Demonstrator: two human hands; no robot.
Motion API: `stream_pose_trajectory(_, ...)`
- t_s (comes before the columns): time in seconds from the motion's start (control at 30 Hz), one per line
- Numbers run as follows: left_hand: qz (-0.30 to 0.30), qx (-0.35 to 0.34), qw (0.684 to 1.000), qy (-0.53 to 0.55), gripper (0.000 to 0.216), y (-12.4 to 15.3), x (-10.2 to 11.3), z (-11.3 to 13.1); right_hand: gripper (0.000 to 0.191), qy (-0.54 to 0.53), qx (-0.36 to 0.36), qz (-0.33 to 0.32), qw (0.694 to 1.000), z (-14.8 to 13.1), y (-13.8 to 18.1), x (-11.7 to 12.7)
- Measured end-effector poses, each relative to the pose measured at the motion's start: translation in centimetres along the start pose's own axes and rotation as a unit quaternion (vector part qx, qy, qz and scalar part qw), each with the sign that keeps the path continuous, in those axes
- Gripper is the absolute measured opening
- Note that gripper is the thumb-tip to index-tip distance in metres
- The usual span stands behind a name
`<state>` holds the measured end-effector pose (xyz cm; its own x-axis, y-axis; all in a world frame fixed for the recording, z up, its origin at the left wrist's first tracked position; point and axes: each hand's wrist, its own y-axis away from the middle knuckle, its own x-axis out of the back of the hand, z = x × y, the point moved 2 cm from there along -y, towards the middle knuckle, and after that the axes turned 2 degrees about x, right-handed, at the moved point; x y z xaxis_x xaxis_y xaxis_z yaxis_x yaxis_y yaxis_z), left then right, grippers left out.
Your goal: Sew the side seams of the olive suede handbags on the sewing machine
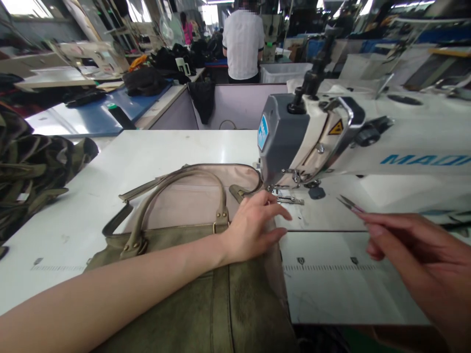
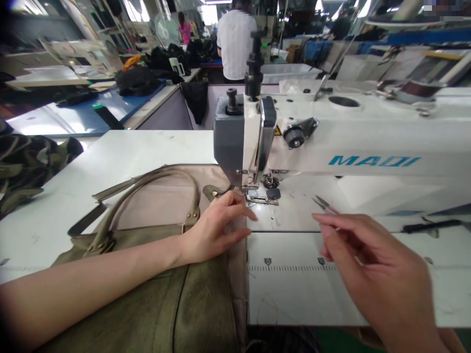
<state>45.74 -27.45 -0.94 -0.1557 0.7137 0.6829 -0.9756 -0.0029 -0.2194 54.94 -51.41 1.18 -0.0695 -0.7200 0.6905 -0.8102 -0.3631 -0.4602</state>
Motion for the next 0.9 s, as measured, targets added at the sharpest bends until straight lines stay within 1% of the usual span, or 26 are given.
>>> stream_pose_trajectory(0.03, 0.017, -0.007, 1.0, 0.004, 0.019, 0.2, 0.2, -0.1, 0.026, -0.02, -0.004, -0.014, 1.0, -0.2, 0.2, -0.4)
stream_pose_trajectory(0.07, 0.039, -0.01, 0.999, 0.016, 0.012, 0.4, 0.6, -0.2, 0.024, -0.042, -0.008, -0.027, 0.999, -0.4, 0.4, -0.8)
stream_pose_trajectory(0.13, 0.074, 0.004, 0.994, 0.077, 0.016, 0.8, 1.3, -0.8, 0.02, -0.08, -0.014, -0.055, 0.995, -0.5, 0.7, -1.6)
stream_pose_trajectory(0.2, 0.082, 0.061, 0.98, 0.173, 0.022, 0.7, 1.7, -1.5, 0.018, -0.115, -0.024, -0.075, 0.99, -0.3, 1.0, -2.4)
stream_pose_trajectory(0.23, 0.082, 0.101, 0.967, 0.221, 0.023, 0.5, 1.7, -1.9, 0.018, -0.131, -0.029, -0.084, 0.987, -0.2, 1.2, -2.8)
stream_pose_trajectory(0.3, 0.089, 0.183, 0.931, 0.302, 0.019, -0.3, 1.4, -2.5, 0.017, -0.157, -0.041, -0.102, 0.982, 0.1, 1.7, -3.6)
stream_pose_trajectory(0.37, 0.122, 0.241, 0.893, 0.359, 0.014, -1.4, 0.7, -2.7, 0.017, -0.17, -0.048, -0.117, 0.977, 0.2, 2.3, -4.4)
stream_pose_trajectory(0.43, 0.158, 0.273, 0.866, 0.388, 0.015, -2.2, 0.0, -2.8, 0.017, -0.178, -0.052, -0.129, 0.974, 0.4, 3.0, -5.1)
stream_pose_trajectory(0.5, 0.178, 0.288, 0.854, 0.395, 0.017, -2.8, -0.6, -2.7, 0.016, -0.175, -0.047, -0.137, 0.974, 0.7, 3.7, -5.5)
stream_pose_trajectory(0.57, 0.186, 0.298, 0.847, 0.399, 0.018, -3.0, -1.1, -2.7, 0.015, -0.161, -0.028, -0.142, 0.976, 0.9, 4.2, -5.8)
stream_pose_trajectory(0.63, 0.185, 0.309, 0.839, 0.408, 0.019, -3.2, -1.3, -2.7, 0.014, -0.145, -0.003, -0.139, 0.98, 1.0, 4.4, -5.9)
stream_pose_trajectory(0.7, 0.173, 0.318, 0.834, 0.416, 0.02, -3.5, -1.2, -2.8, 0.013, -0.138, 0.017, -0.132, 0.981, 0.9, 4.5, -6.0)
stream_pose_trajectory(0.9, 0.084, 0.342, 0.833, 0.426, 0.031, -5.1, -0.1, -3.2, 0.015, -0.126, 0.045, -0.13, 0.982, 0.5, 4.3, -6.3)
